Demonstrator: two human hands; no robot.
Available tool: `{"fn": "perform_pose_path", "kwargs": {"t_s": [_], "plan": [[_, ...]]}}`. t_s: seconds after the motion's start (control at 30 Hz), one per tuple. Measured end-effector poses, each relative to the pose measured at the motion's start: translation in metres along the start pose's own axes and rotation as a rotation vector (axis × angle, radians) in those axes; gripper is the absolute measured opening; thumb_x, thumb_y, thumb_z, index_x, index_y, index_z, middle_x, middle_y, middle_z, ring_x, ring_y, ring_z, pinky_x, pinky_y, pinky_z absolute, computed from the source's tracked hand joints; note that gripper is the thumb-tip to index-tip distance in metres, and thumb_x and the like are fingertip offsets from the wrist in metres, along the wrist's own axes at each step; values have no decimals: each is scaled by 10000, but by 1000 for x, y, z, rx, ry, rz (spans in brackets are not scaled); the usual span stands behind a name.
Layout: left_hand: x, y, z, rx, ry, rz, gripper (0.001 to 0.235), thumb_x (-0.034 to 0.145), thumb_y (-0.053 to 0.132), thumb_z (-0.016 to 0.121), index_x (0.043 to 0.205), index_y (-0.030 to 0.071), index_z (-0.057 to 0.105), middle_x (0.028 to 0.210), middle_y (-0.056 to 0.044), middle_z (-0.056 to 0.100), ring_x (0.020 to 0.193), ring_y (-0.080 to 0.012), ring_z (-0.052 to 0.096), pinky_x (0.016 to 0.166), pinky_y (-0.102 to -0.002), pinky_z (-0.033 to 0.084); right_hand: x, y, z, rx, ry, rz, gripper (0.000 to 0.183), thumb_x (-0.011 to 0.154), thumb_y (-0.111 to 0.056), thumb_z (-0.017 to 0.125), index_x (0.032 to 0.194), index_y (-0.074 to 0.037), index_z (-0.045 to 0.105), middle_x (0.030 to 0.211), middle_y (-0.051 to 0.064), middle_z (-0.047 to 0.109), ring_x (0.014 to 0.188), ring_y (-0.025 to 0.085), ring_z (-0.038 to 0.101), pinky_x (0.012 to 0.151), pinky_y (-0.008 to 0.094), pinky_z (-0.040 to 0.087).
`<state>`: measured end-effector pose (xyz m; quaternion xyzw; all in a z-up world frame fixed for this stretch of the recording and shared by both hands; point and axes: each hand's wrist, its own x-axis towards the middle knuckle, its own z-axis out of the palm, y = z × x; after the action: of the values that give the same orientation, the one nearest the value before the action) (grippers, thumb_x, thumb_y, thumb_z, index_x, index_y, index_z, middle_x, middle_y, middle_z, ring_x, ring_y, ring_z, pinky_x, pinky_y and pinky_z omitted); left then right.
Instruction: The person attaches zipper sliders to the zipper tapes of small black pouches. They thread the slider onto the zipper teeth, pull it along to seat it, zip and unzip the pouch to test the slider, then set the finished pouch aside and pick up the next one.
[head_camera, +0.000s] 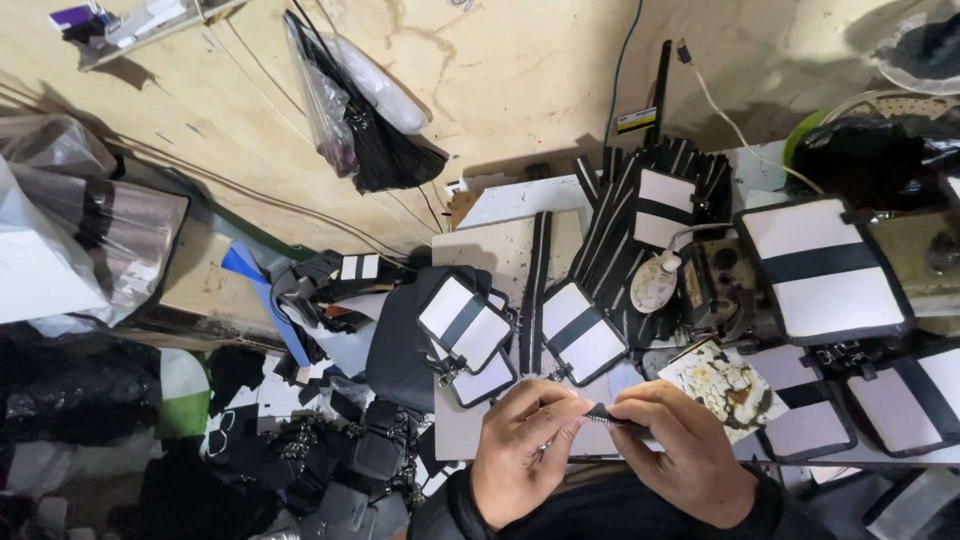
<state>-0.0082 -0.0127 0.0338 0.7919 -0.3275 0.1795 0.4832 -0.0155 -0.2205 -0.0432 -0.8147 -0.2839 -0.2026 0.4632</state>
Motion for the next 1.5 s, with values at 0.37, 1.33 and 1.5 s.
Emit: {"fn": "perform_pose_path", "kwargs": {"t_s": [0.37, 1.33, 1.5], "plan": [[-6, -3, -5, -18, -86, 8, 212, 1001, -45, 620, 1194, 37, 647, 1012, -129, 625, 859, -263, 619, 747, -378, 570, -3, 8, -8, 70, -160, 21, 300, 950, -219, 689, 1240, -169, 627, 1072, 78, 699, 882, 251, 715, 722, 396, 591], [1, -4, -5, -76, -95, -13, 94, 1011, 82, 589, 1046, 2, 622, 956, -128, 605, 825, -234, 613, 740, -356, 550, 25, -15, -13, 400, -16, 101, 127, 904, -117, 708, 1028, -93, 703, 915, 60, 738, 766, 165, 706, 686, 279, 580], [4, 0, -6, -104, -67, -11, 76, 1007, 68, 602, 1047, 6, 616, 937, -137, 607, 796, -247, 615, 719, -364, 551, 27, -19, -13, 406, 8, 86, 123, 903, -100, 710, 1022, -71, 693, 905, 62, 722, 764, 169, 691, 691, 281, 571]]}}
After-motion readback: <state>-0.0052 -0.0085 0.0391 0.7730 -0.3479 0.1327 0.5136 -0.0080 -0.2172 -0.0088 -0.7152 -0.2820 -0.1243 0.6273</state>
